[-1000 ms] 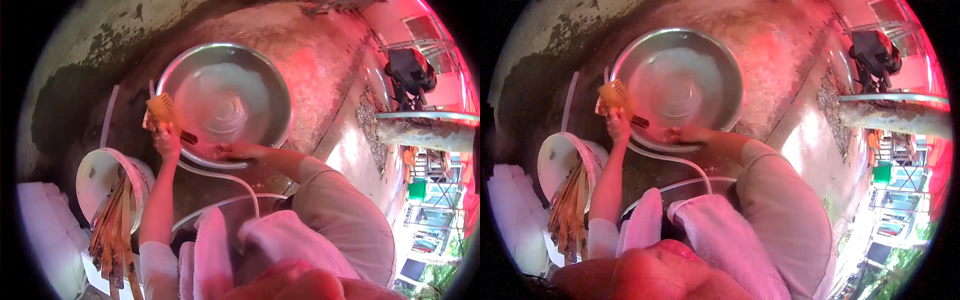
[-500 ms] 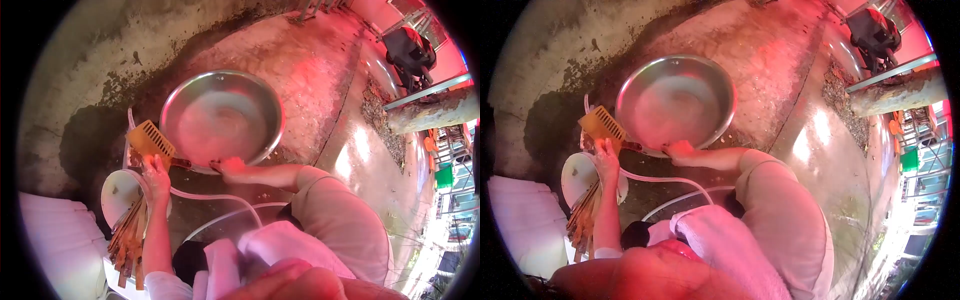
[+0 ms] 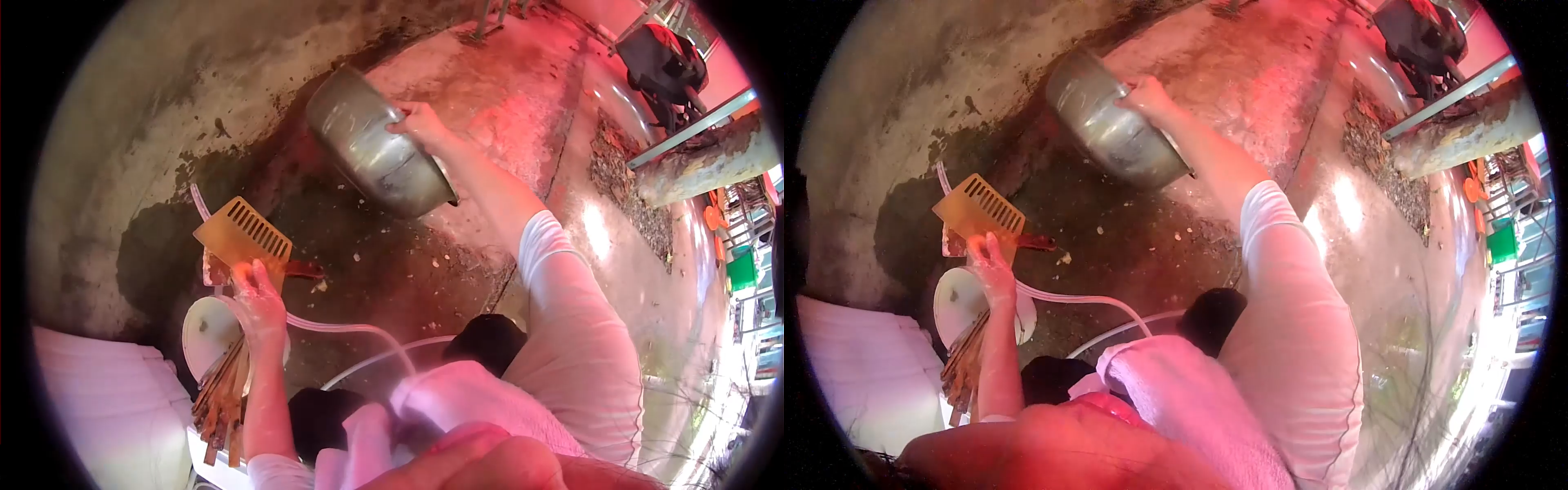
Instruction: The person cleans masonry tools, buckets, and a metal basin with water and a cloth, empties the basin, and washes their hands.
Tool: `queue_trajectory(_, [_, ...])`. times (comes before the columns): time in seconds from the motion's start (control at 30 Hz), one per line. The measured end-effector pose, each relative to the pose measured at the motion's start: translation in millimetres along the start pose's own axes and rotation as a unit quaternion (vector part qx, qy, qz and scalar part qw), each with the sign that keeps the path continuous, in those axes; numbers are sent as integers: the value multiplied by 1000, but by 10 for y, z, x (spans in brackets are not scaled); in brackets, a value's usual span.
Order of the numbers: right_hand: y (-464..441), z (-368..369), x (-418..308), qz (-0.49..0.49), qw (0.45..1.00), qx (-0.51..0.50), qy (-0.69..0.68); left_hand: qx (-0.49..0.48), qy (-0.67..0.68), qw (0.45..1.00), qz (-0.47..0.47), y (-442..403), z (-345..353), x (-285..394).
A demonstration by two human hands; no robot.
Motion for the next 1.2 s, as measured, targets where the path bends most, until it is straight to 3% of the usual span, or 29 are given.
queue_trajectory(0.23, [249,-985,-74,62,964,89,-245,-15,-90,995,29,88,62,78])
queue_trajectory(0.3, [307,-1234,-32,63,960,123,-245,19,-79,995,52,120,50,127])
queue_trajectory(0.37, [366,-1439,27,77,956,153,-238,-8,-43,999,22,132,124,22])
queue_trajectory(0.57, [511,-1516,28,87,956,178,-217,3,17,1000,16,130,188,-49])
queue_trajectory(0.7, [559,-1084,-134,78,970,117,-199,34,45,997,53,120,104,64])
queue_trajectory(0.77, [613,-644,-95,6,994,108,-6,16,50,998,25,119,10,137])
queue_trajectory(0.83, [838,-196,-177,-24,993,59,100,23,56,998,24,141,-48,126])
queue_trajectory(0.97, [1494,674,-274,-150,942,-24,298,71,135,987,51,125,-107,-96])
queue_trajectory(1.07, [2045,1064,-100,-230,925,-106,285,74,192,979,18,120,-118,-151])
queue_trajectory(1.2, [2712,1238,322,-230,854,-291,365,78,214,973,-33,103,-212,-115])
Point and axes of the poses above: each hand's wrist, its own y-axis away from the middle knuckle, its own z-axis out of the palm, x = y × z, the point moved 6 cm from there along -y, towards the middle knuckle, and after that the axes turned 10 degrees about x, right-handed, at the moved point
